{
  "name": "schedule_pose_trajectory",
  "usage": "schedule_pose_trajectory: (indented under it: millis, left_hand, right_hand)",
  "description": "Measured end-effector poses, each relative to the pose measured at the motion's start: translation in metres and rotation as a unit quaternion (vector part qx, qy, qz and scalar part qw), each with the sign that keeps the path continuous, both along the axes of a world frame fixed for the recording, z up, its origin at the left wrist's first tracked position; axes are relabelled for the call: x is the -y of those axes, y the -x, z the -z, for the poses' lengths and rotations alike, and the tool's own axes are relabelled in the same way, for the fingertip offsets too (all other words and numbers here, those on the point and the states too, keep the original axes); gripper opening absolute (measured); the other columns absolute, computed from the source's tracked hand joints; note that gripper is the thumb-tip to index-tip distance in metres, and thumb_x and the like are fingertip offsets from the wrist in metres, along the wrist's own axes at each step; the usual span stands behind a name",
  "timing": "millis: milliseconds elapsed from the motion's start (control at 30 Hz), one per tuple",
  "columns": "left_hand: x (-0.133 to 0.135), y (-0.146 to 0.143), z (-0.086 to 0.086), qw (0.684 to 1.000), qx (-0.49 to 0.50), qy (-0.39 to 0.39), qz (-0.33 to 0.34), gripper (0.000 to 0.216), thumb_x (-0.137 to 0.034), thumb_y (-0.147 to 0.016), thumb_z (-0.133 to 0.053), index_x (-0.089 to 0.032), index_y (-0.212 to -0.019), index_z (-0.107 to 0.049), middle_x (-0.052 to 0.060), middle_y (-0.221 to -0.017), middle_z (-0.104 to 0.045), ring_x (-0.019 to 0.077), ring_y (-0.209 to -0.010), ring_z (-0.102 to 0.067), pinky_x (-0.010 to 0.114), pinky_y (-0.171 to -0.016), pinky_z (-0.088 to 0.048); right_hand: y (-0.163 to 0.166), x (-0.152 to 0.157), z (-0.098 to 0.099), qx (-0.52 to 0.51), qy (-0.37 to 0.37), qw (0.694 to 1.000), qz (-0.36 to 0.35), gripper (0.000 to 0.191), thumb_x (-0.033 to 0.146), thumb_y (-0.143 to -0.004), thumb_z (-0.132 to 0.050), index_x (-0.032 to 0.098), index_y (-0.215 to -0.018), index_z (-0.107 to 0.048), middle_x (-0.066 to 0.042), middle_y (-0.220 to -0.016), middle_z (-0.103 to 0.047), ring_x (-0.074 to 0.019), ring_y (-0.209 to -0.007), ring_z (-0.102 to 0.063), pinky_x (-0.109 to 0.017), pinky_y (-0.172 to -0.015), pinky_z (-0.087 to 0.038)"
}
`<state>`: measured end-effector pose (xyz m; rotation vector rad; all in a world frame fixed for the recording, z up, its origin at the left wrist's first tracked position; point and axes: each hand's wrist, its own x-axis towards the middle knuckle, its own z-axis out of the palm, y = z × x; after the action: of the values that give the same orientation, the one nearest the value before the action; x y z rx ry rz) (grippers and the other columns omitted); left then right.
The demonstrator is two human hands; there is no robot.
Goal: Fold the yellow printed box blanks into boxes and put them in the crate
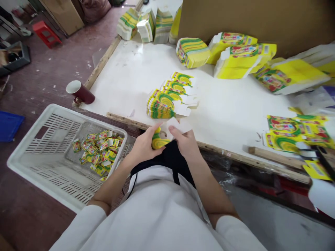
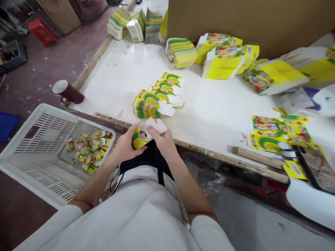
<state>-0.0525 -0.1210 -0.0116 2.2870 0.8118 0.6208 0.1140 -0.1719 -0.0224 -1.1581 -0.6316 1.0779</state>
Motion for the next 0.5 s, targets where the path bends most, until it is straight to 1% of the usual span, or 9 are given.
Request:
schedule_pose_trajectory:
  millis: [33, 100, 167, 267, 300, 333, 400, 467, 500]
  left_hand:
    - [0.002, 0.0, 0.001, 1.0, 0.005, -0.011, 0.021, 0.085, -0.027, -0.074, -0.073, -0.024, -0.147, -0.029, 0.011, -0.133, -0.059, 0.0262, -0.116, -0.064, 0.035, -0.094, -0.053]
    - [0.007, -0.001, 0.003, 0.999, 0.011, -0.022, 0.031, 0.086, -0.026, -0.074, -0.072, -0.024, -0.148, -0.027, 0.011, -0.134, -0.059, 0.0259, -0.114, -0.065, 0.034, -0.092, -0.054]
    - [0.009, -0.002, 0.004, 0.999, 0.011, -0.024, 0.022, 0.086, -0.025, -0.074, -0.072, -0.024, -0.148, -0.027, 0.011, -0.132, -0.059, 0.0246, -0.109, -0.067, 0.032, -0.088, -0.055]
    - [0.007, -0.001, 0.005, 1.0, 0.022, -0.018, -0.004, 0.084, -0.025, -0.075, -0.071, -0.024, -0.146, -0.027, 0.01, -0.131, -0.059, 0.0221, -0.104, -0.068, 0.03, -0.085, -0.055]
    - [0.005, -0.001, 0.005, 0.999, 0.026, -0.017, -0.018, 0.083, -0.026, -0.076, -0.071, -0.024, -0.146, -0.026, 0.011, -0.133, -0.057, 0.0218, -0.105, -0.068, 0.03, -0.086, -0.055]
    - [0.003, -0.002, 0.005, 0.999, 0.03, -0.016, -0.03, 0.084, -0.026, -0.076, -0.07, -0.024, -0.146, -0.025, 0.011, -0.135, -0.056, 0.0216, -0.106, -0.067, 0.03, -0.086, -0.055]
    - [0.0, -0.003, 0.006, 0.999, 0.027, -0.012, -0.039, 0.085, -0.025, -0.076, -0.07, -0.024, -0.146, -0.024, 0.011, -0.135, -0.056, 0.0212, -0.106, -0.067, 0.03, -0.085, -0.055]
    - [-0.001, -0.005, 0.008, 0.999, 0.024, -0.008, -0.037, 0.08, -0.024, -0.075, -0.069, -0.024, -0.143, -0.027, 0.009, -0.125, -0.06, 0.0196, -0.098, -0.068, 0.029, -0.081, -0.055]
    - [-0.001, -0.006, 0.009, 0.999, 0.024, -0.008, -0.037, 0.074, -0.023, -0.075, -0.069, -0.024, -0.139, -0.031, 0.007, -0.119, -0.062, 0.0187, -0.094, -0.068, 0.029, -0.078, -0.054]
  right_hand:
    - [-0.005, -0.003, 0.001, -0.07, 0.049, 0.995, -0.057, 0.032, 0.04, -0.073, -0.077, 0.021, -0.095, -0.063, -0.003, -0.084, -0.068, -0.0189, -0.074, -0.065, -0.032, -0.068, -0.057]
    - [-0.009, -0.006, 0.006, -0.189, 0.125, 0.961, -0.158, 0.029, 0.04, -0.068, -0.078, 0.02, -0.085, -0.065, -0.003, -0.075, -0.07, -0.0204, -0.068, -0.066, -0.034, -0.065, -0.057]
    - [-0.005, -0.006, 0.013, -0.259, 0.146, 0.934, -0.199, 0.033, 0.044, -0.065, -0.081, 0.02, -0.083, -0.066, -0.003, -0.074, -0.071, -0.0216, -0.067, -0.067, -0.035, -0.066, -0.058]
    - [0.006, 0.0, 0.02, -0.301, 0.068, 0.935, -0.173, 0.057, 0.066, -0.06, -0.081, 0.024, -0.098, -0.069, -0.004, -0.093, -0.076, -0.0246, -0.086, -0.071, -0.039, -0.078, -0.06]
    - [0.01, 0.003, 0.02, -0.298, 0.035, 0.94, -0.161, 0.065, 0.07, -0.057, -0.081, 0.026, -0.103, -0.069, -0.003, -0.1, -0.076, -0.0249, -0.093, -0.071, -0.038, -0.082, -0.059]
    - [0.013, 0.005, 0.018, -0.286, 0.009, 0.946, -0.149, 0.066, 0.07, -0.056, -0.082, 0.027, -0.105, -0.07, -0.003, -0.104, -0.075, -0.0244, -0.096, -0.07, -0.038, -0.085, -0.058]
    - [0.016, 0.007, 0.013, -0.241, -0.009, 0.964, -0.114, 0.052, 0.058, -0.061, -0.085, 0.028, -0.1, -0.071, -0.001, -0.102, -0.075, -0.0216, -0.096, -0.07, -0.034, -0.088, -0.056]
    - [0.016, 0.006, 0.007, -0.186, 0.004, 0.979, -0.077, 0.037, 0.045, -0.066, -0.085, 0.027, -0.095, -0.072, 0.0, -0.098, -0.075, -0.0202, -0.094, -0.069, -0.034, -0.09, -0.054]
    - [0.015, 0.004, 0.005, -0.163, 0.017, 0.984, -0.07, 0.034, 0.041, -0.067, -0.084, 0.026, -0.095, -0.072, 0.0, -0.097, -0.075, -0.0209, -0.095, -0.069, -0.035, -0.092, -0.053]
